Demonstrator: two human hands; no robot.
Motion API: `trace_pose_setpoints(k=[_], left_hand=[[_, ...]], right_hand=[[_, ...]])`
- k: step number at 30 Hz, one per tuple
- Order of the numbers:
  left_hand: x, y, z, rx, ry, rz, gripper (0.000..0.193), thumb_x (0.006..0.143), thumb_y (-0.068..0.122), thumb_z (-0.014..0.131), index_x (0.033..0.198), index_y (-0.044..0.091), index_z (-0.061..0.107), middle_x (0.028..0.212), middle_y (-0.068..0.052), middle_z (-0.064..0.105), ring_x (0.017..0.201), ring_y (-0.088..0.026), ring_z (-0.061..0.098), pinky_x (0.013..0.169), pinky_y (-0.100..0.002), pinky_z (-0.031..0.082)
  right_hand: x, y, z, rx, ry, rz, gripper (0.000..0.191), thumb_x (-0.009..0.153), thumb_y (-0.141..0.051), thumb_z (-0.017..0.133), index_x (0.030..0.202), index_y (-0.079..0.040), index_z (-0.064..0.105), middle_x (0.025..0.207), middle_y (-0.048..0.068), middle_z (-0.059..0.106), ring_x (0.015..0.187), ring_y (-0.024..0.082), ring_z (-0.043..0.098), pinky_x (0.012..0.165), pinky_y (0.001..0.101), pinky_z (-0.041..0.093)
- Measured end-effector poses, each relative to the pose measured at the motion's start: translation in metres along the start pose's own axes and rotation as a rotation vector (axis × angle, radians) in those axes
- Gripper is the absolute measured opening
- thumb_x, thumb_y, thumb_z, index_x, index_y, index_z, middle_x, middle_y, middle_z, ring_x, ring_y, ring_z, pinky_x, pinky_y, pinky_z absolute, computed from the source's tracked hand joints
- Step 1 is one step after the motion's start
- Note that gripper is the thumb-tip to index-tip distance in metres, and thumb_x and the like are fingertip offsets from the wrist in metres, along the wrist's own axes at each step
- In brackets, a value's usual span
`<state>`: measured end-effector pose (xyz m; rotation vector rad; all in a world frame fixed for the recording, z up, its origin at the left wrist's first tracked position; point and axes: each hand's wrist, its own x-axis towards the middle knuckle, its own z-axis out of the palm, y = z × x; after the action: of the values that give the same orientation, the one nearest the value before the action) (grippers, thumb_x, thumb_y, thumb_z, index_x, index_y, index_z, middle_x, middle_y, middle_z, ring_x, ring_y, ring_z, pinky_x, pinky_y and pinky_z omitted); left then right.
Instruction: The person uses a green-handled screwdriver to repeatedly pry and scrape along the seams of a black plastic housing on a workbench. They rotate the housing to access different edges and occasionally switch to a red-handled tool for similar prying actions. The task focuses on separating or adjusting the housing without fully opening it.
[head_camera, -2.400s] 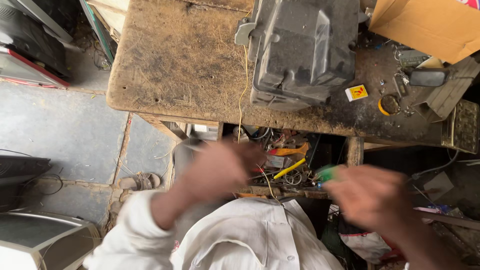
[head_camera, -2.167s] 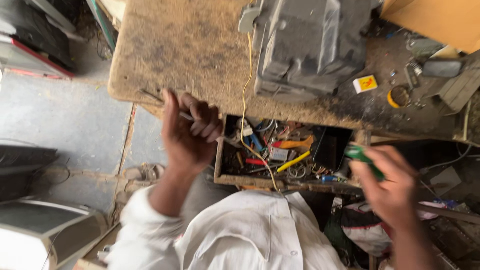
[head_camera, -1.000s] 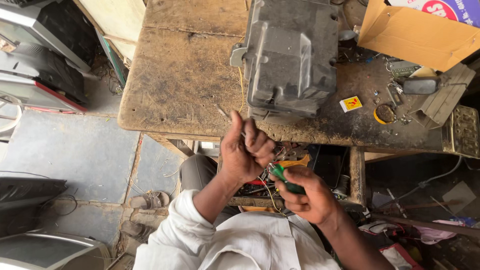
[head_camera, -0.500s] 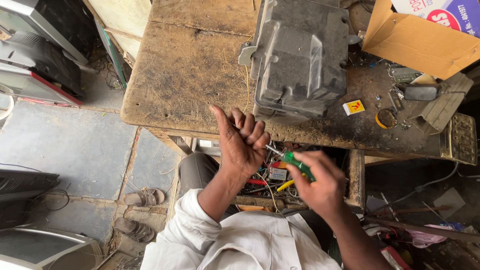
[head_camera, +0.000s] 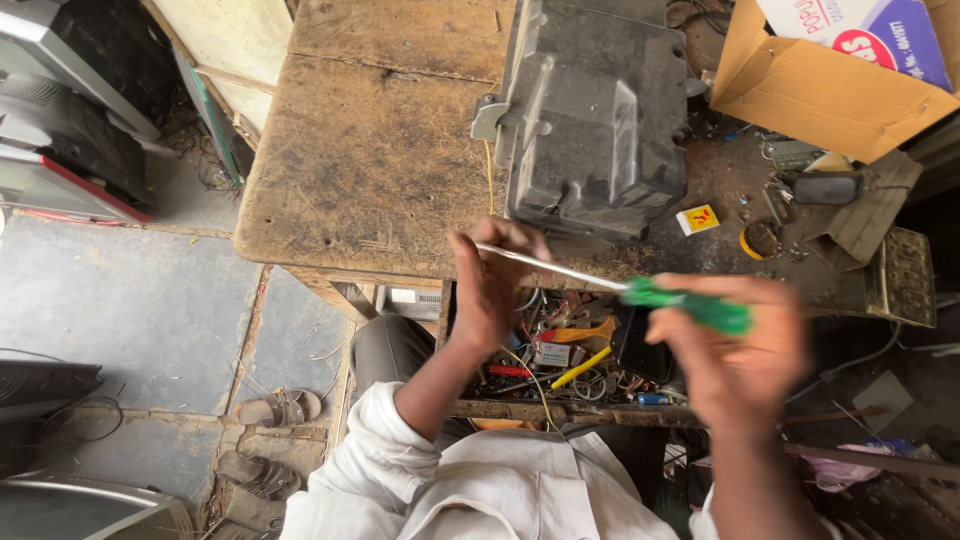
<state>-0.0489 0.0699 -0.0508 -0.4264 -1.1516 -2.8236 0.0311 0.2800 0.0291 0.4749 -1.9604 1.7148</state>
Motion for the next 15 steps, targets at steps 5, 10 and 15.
trace_pose_setpoints(k=[5, 10, 15], left_hand=[[0.009, 0.004, -0.027, 0.594, 0.071, 0.253, 0.051, 0.099, 0.052, 0.069, 0.114, 0.006, 0.051, 0.103, -0.01, 0.064, 0.085, -0.018, 0.059, 0.072, -0.033, 0.052], [0.031, 0.012, -0.036, 1.198, -0.021, 0.499, 0.11, 0.078, 0.051, 0.092, 0.158, 0.004, 0.032, 0.149, -0.018, 0.044, 0.131, -0.027, 0.054, 0.101, -0.038, 0.056], [0.034, 0.033, -0.022, 1.048, -0.108, 0.527, 0.115, 0.084, 0.047, 0.091, 0.165, 0.008, 0.019, 0.159, -0.017, 0.039, 0.141, -0.03, 0.05, 0.112, -0.04, 0.052]], right_hand=[[0.025, -0.025, -0.028, -0.021, 0.048, -0.302, 0.04, 0.112, 0.003, 0.066, 0.138, -0.007, 0.037, 0.118, 0.024, 0.071, 0.104, 0.027, 0.075, 0.097, 0.0444, 0.067], [0.034, -0.029, -0.041, -0.203, 0.059, -0.433, 0.016, 0.117, -0.003, 0.057, 0.13, 0.006, 0.051, 0.122, 0.024, 0.066, 0.102, 0.032, 0.074, 0.098, 0.0541, 0.069], [0.035, -0.03, -0.055, -0.214, 0.13, -0.439, 0.014, 0.116, -0.005, 0.054, 0.121, 0.007, 0.057, 0.121, 0.022, 0.066, 0.097, 0.033, 0.075, 0.094, 0.0535, 0.071]])
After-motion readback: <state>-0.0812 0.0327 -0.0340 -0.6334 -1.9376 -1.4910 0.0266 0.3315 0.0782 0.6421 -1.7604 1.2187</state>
